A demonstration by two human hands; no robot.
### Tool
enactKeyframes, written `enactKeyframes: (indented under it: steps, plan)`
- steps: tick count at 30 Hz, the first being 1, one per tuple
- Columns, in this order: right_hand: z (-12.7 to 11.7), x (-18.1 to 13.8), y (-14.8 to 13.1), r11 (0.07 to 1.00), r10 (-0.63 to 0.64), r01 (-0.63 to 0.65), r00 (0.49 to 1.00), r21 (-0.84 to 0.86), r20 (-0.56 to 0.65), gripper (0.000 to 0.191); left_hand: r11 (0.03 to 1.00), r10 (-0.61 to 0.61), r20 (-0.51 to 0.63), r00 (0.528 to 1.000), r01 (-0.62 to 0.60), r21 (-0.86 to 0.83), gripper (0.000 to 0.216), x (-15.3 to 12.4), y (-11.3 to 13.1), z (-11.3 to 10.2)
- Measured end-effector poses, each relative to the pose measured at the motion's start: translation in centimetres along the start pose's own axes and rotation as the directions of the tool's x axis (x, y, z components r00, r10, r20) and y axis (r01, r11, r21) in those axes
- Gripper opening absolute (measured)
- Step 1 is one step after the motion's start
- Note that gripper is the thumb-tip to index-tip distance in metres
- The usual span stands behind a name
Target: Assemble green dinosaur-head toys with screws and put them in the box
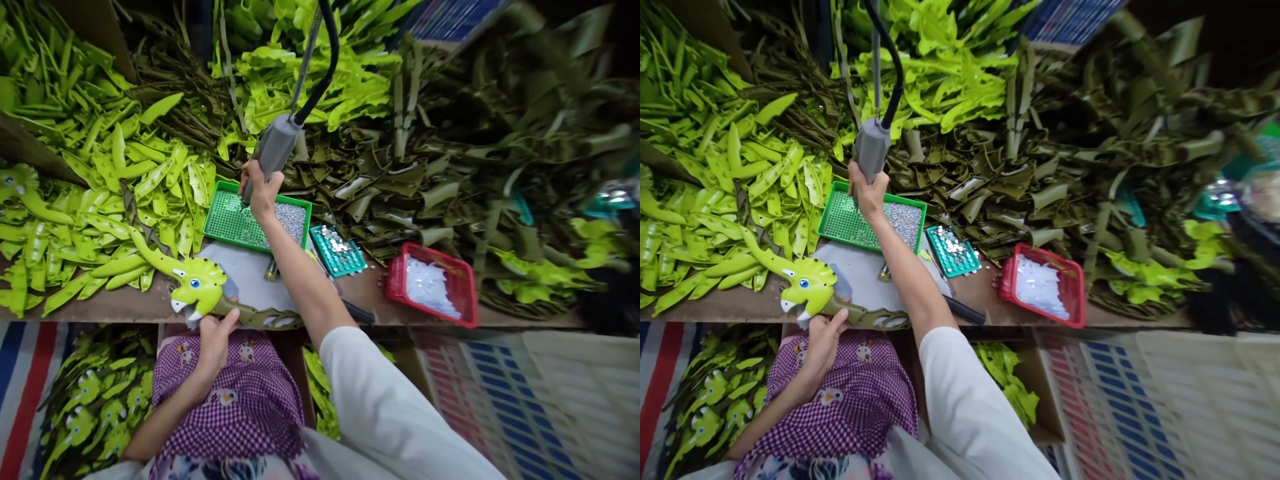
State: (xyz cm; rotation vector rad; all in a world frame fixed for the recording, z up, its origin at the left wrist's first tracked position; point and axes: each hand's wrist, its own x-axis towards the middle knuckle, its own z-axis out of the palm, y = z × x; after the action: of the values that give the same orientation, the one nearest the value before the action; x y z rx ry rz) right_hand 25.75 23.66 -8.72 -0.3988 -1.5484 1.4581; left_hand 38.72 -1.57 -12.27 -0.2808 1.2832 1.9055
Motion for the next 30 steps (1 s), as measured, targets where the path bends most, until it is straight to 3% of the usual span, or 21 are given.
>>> enactKeyframes:
  steps: [4, 8, 11, 15, 18, 20, 25, 30]
  plan:
    - [0.2, 0.3, -0.3, 0.999, -0.023, 0.022, 1.0, -0.035, -0.014, 0.05, 1.0, -0.005, -0.003, 1.0, 0.005, 0.006, 0.047, -0.1, 0.2, 0.1]
    - [-0.8, 0.0, -3.9, 0.999, -0.031, 0.033, 0.996, 0.024, -0.083, 0.054, 1.0, -0.026, 0.032, 0.999, 0.026, 0.004, 0.048, -0.2, 0.9, 0.1]
    - [-2.7, -3.3, -8.3, 0.99, -0.011, 0.027, 0.994, 0.141, -0.11, 0.054, 1.0, -0.001, 0.049, 0.999, 0.001, -0.003, 0.046, 0.0, 1.3, 0.2]
    - [-4.8, -10.8, -11.8, 0.969, 0.066, -0.066, 0.998, 0.24, 0.006, 0.058, 0.997, 0.077, -0.001, 0.997, -0.077, 0.026, 0.045, 0.9, 1.1, 0.1]
    - [-5.4, -14.9, -11.6, 0.951, 0.189, -0.189, 0.982, 0.245, 0.027, 0.06, 0.995, 0.09, -0.006, 0.996, -0.09, 0.045, 0.045, 1.4, 0.7, 0.1]
    - [-5.5, -16.1, -10.9, 0.933, 0.223, -0.223, 0.974, 0.281, 0.033, 0.061, 0.994, 0.097, -0.004, 0.995, -0.097, 0.051, 0.046, 1.5, 0.6, 0.1]
    - [-5.3, -16.1, -9.7, 0.891, 0.215, -0.225, 0.974, 0.395, 0.069, 0.054, 0.992, 0.113, -0.007, 0.994, -0.112, 0.054, 0.047, 1.3, 0.8, 0.2]
    - [-4.9, -16.3, -9.5, 0.882, 0.242, -0.25, 0.968, 0.399, 0.072, 0.055, 0.993, 0.107, -0.032, 0.994, -0.105, 0.054, 0.052, 1.3, 0.7, 0.4]
